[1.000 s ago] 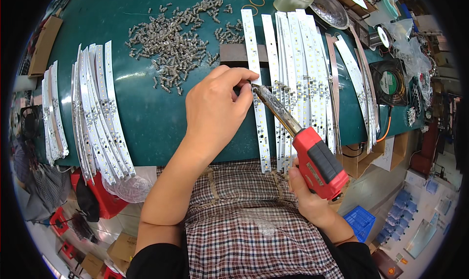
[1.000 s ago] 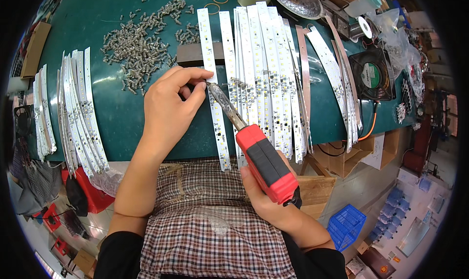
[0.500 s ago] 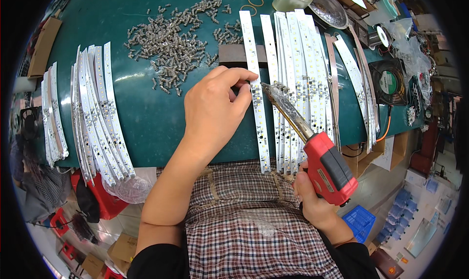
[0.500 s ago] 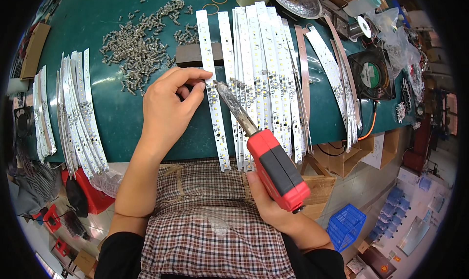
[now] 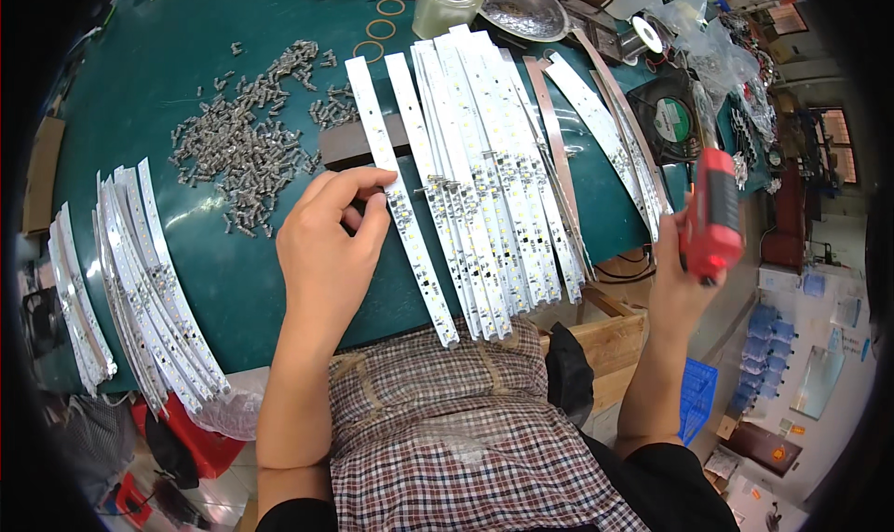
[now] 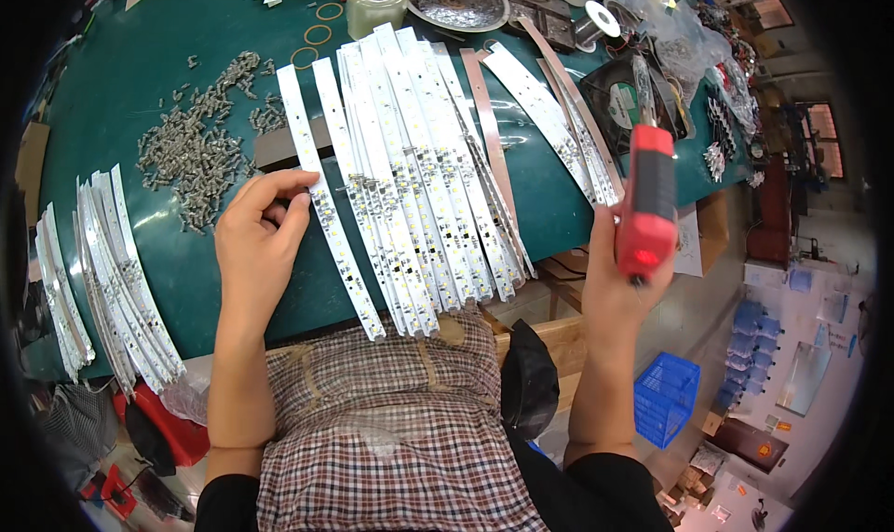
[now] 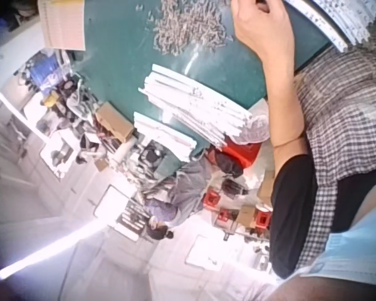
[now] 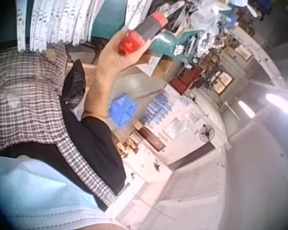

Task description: The person attaches small components onto LED light strips by hand and solders them in place using a soldering iron, repeatedly assembling the strips on the work table.

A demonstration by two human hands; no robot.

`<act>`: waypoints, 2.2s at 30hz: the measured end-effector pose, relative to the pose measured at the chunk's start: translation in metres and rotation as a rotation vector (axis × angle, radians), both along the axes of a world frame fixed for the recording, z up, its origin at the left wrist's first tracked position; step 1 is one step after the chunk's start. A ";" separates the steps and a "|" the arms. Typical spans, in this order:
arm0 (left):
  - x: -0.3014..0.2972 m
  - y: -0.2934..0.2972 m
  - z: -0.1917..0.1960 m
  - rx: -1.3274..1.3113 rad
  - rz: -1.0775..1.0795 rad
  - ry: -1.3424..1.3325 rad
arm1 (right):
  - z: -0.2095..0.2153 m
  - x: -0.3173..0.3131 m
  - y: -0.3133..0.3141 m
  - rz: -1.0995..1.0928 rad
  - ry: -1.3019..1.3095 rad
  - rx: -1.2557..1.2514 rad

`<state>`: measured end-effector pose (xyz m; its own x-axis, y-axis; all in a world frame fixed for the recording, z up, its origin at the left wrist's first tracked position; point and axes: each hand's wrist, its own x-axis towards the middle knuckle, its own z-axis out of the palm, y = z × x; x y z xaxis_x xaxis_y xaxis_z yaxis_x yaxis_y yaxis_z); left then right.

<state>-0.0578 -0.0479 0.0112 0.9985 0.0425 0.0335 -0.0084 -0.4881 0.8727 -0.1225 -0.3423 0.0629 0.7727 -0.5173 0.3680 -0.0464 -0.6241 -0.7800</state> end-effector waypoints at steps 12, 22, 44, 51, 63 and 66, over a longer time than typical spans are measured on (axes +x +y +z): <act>-0.004 0.004 0.001 0.039 -0.109 -0.048 | -0.045 0.059 -0.025 0.047 0.334 -0.908; -0.001 -0.002 0.012 -0.543 -0.070 0.113 | -0.038 0.069 -0.030 -0.027 0.184 -0.875; 0.087 0.041 0.003 0.692 0.155 -0.399 | 0.073 -0.014 -0.024 0.261 -0.293 0.395; 0.106 0.051 -0.009 0.709 -0.024 -0.375 | 0.059 -0.026 0.006 0.326 -0.165 0.442; 0.093 0.060 0.001 0.676 0.174 -0.412 | 0.061 -0.018 0.068 0.266 0.100 0.558; 0.076 0.055 0.025 0.382 0.248 -0.264 | 0.053 -0.010 0.076 0.314 0.164 0.653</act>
